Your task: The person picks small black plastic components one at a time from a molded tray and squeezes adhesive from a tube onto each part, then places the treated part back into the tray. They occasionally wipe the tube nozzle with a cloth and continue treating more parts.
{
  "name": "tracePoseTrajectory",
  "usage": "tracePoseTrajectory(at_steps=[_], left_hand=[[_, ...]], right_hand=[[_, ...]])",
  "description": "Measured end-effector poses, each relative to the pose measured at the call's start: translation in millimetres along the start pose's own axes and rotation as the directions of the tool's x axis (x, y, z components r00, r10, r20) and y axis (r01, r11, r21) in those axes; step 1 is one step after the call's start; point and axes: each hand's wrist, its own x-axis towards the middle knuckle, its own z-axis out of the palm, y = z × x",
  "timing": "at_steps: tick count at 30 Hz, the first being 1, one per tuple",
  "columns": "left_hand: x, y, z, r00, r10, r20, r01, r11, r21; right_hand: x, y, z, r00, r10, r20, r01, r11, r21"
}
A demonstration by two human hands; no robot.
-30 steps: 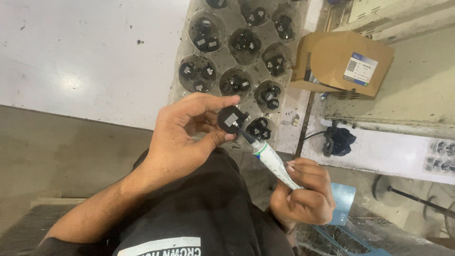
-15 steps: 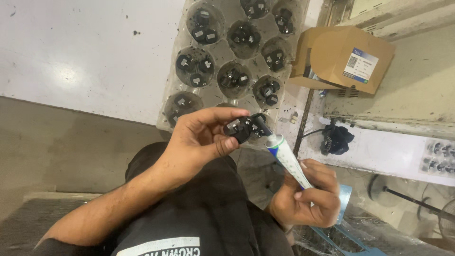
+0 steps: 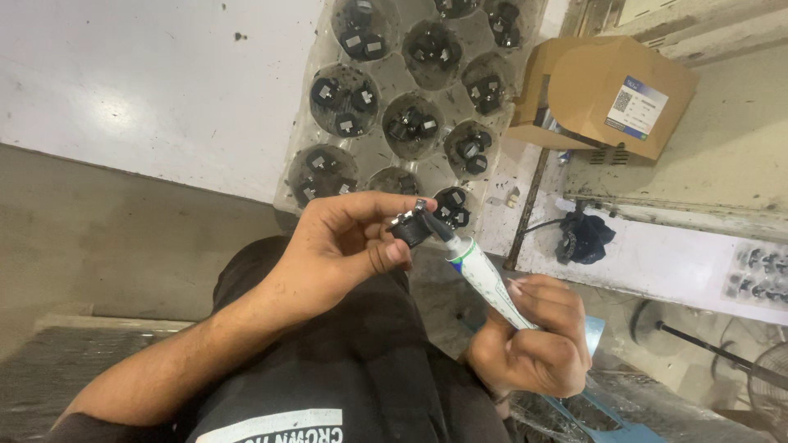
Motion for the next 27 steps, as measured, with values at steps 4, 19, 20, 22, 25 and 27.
tracePoseTrajectory(at_steps=[4,19,20,22,25,27], left_hand=[[-1,-1,-2,0.999,-0.042,0.000,0.042,0.997,-0.060],[-2,-11,-8,0.994,-0.092,0.063,0.104,0.969,-0.224],[0,-15,-10,0.997,-0.060,0.048,0.068,0.980,-0.186],[9,-27,-17,0.998,0.053,-0.042,-0.053,0.999,0.005],[37,-45,-39,0.941,0.234,-0.244,-0.119,0.904,0.411],[47,-54,-53,0.907,0.197,-0.373,0.024,0.859,0.511]], right_hand=[[-1,-2,0,1.000,0.014,-0.002,-0.014,1.000,0.017],[3,2,-13,0.998,0.042,0.048,-0.045,0.998,0.051],[6,9,-15,0.997,0.044,0.058,-0.049,0.995,0.086],[6,15,-21,0.995,0.101,0.015,-0.102,0.987,0.124],[4,23,-33,0.974,0.202,-0.100,-0.185,0.970,0.156],[7,33,-44,0.973,0.200,-0.112,-0.180,0.969,0.170]])
